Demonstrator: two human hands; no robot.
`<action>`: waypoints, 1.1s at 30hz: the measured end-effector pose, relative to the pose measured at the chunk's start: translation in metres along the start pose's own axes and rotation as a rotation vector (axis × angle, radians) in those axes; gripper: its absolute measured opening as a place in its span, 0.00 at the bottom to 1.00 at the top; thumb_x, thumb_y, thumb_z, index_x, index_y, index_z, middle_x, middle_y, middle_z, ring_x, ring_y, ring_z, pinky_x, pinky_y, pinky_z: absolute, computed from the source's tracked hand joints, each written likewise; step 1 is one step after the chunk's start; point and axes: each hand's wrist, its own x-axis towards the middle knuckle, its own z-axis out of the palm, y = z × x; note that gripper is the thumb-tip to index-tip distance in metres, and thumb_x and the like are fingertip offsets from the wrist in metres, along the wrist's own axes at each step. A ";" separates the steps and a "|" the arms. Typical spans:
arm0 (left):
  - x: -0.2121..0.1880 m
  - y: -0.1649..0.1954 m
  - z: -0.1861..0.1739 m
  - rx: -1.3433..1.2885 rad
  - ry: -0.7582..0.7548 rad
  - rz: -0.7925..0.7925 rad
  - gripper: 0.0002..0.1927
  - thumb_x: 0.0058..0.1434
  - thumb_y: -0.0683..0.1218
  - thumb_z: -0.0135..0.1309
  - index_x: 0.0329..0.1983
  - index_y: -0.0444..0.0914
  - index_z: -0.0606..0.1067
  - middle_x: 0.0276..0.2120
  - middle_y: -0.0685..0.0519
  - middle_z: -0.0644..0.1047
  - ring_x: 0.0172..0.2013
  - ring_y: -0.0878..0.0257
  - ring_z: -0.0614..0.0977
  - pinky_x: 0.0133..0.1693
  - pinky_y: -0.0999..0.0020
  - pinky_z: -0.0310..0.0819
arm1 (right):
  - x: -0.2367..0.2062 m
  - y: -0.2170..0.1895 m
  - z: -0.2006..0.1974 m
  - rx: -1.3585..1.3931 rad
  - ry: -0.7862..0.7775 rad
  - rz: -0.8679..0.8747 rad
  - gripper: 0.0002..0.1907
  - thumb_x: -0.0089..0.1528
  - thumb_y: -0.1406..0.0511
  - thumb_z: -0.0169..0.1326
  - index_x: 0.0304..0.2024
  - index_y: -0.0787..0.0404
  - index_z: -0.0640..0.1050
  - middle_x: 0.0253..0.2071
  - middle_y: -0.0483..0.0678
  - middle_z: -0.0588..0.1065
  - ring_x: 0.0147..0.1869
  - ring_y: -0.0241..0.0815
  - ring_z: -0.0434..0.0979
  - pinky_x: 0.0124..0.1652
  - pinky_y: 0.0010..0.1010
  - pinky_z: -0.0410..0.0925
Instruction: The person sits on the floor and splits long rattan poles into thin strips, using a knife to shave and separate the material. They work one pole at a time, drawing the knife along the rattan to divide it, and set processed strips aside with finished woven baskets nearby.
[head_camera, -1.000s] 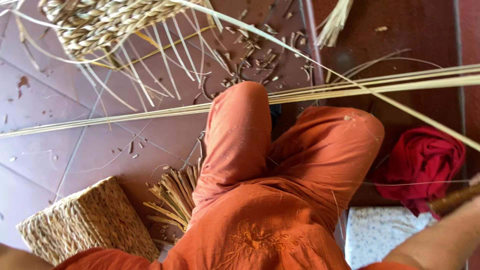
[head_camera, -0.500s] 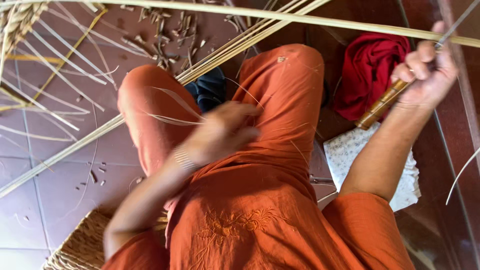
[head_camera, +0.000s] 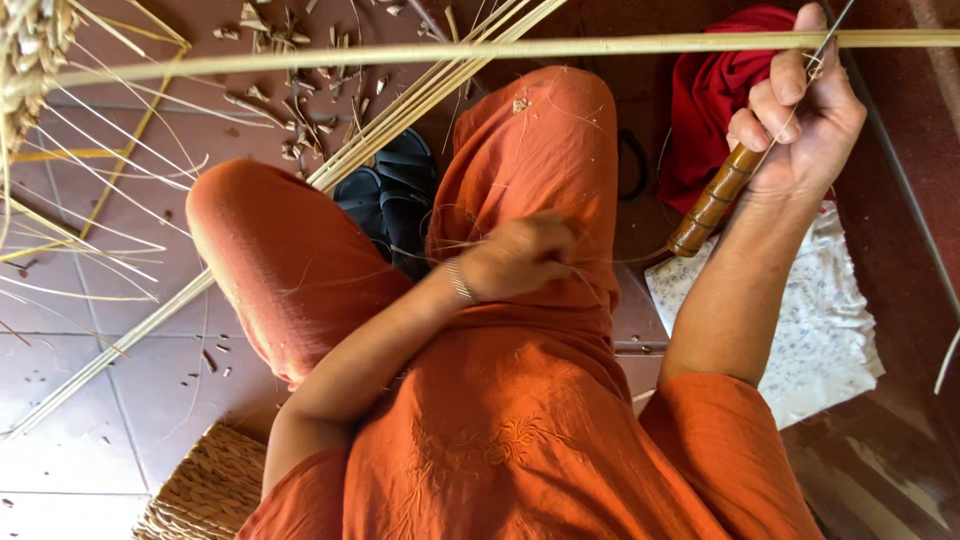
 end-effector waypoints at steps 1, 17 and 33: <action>-0.006 -0.009 -0.014 -0.124 -0.038 -0.009 0.07 0.59 0.42 0.65 0.37 0.40 0.77 0.35 0.51 0.78 0.36 0.59 0.81 0.41 0.64 0.79 | 0.000 0.000 -0.001 0.001 -0.003 0.004 0.19 0.84 0.58 0.33 0.69 0.62 0.67 0.31 0.47 0.70 0.20 0.33 0.64 0.24 0.29 0.64; -0.115 -0.067 -0.112 0.105 0.278 -0.329 0.08 0.58 0.33 0.58 0.38 0.37 0.79 0.51 0.43 0.82 0.30 0.64 0.83 0.28 0.70 0.82 | 0.016 0.036 -0.002 -0.028 0.125 0.047 0.17 0.83 0.59 0.35 0.67 0.60 0.67 0.33 0.51 0.72 0.21 0.36 0.65 0.25 0.34 0.66; -0.127 -0.079 -0.140 -0.793 0.560 -0.389 0.03 0.64 0.40 0.57 0.37 0.34 0.78 0.37 0.49 0.79 0.35 0.65 0.77 0.34 0.71 0.71 | 0.018 0.058 -0.024 -0.062 0.132 0.091 0.15 0.83 0.57 0.41 0.66 0.55 0.71 0.33 0.45 0.71 0.23 0.33 0.63 0.26 0.29 0.64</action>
